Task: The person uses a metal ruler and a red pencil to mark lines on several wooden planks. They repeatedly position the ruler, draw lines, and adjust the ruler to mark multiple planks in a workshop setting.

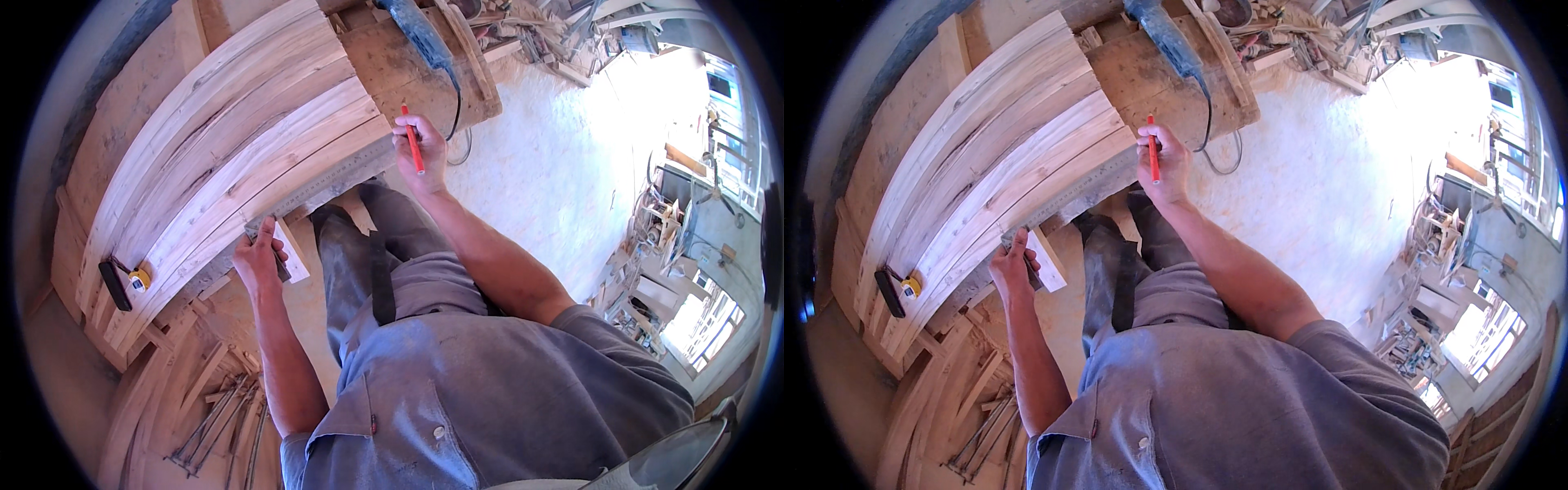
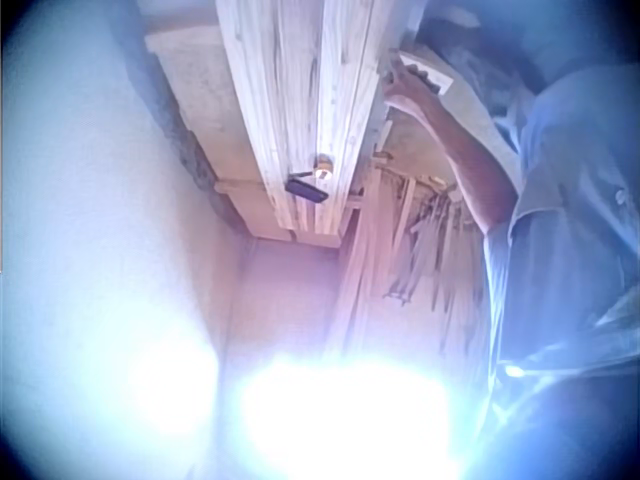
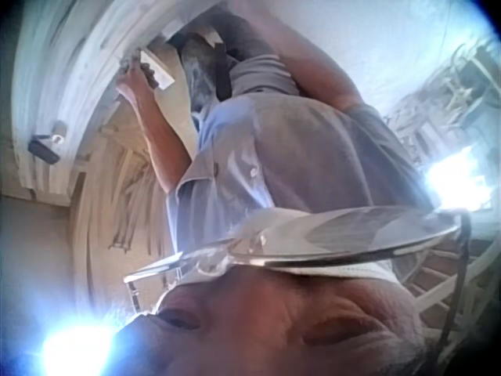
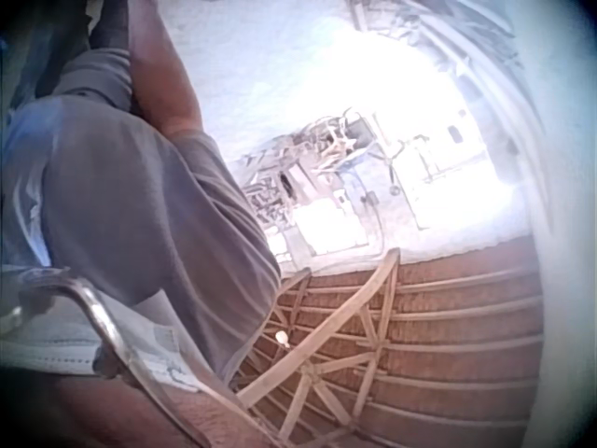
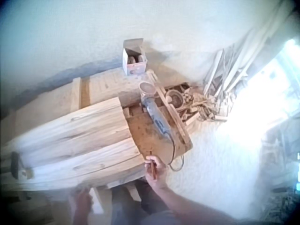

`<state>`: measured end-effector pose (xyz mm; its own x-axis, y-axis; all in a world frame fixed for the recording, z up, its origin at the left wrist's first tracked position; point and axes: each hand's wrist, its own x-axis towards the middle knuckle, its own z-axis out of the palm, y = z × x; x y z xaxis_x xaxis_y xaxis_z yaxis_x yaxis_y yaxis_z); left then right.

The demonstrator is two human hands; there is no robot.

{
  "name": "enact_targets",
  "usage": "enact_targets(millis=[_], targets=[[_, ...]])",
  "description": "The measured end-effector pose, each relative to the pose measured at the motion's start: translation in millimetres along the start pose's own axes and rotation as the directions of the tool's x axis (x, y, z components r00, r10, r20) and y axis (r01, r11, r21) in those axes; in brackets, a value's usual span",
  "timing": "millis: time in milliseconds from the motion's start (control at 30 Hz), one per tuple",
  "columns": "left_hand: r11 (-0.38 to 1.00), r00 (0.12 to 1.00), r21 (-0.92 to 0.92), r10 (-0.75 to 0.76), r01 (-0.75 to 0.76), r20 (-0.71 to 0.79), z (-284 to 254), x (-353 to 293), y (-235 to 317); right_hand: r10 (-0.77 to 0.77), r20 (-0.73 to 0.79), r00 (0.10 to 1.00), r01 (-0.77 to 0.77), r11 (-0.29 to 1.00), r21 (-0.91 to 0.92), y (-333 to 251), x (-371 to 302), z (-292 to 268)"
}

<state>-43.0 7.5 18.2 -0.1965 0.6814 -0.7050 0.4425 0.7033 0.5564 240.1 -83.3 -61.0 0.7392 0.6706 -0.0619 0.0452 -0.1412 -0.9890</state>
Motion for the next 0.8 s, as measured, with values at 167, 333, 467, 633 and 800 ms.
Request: enact_targets(millis=[167,333,467,633,800], targets=[[1.000,1.000,0.013,-0.018,0.018,0.007,0.0,0.7,3.9,-0.026,-0.002,1.000,0.026,0.999,-0.033,-0.7,0.9,0.6],[0.999,1.000,0.022,-0.025,0.025,0.014,-0.8,1.5,5.3,-0.023,-0.010,1.000,0.022,0.995,-0.100,-8.4,1.1,2.1],[0.999,0.999,0.017,-0.031,0.030,0.016,-0.7,1.9,6.6,-0.030,-0.014,0.999,0.028,0.992,-0.119,-9.1,1.0,1.9],[0.999,0.999,0.023,-0.048,0.047,0.021,-0.4,3.5,7.0,-0.024,-0.027,0.999,0.020,0.988,-0.156,-8.4,1.0,1.9],[0.997,0.997,0.005,-0.073,0.073,0.030,-1.3,5.3,6.4,-0.027,-0.015,1.000,0.024,0.986,-0.162,-9.6,1.6,2.0]])
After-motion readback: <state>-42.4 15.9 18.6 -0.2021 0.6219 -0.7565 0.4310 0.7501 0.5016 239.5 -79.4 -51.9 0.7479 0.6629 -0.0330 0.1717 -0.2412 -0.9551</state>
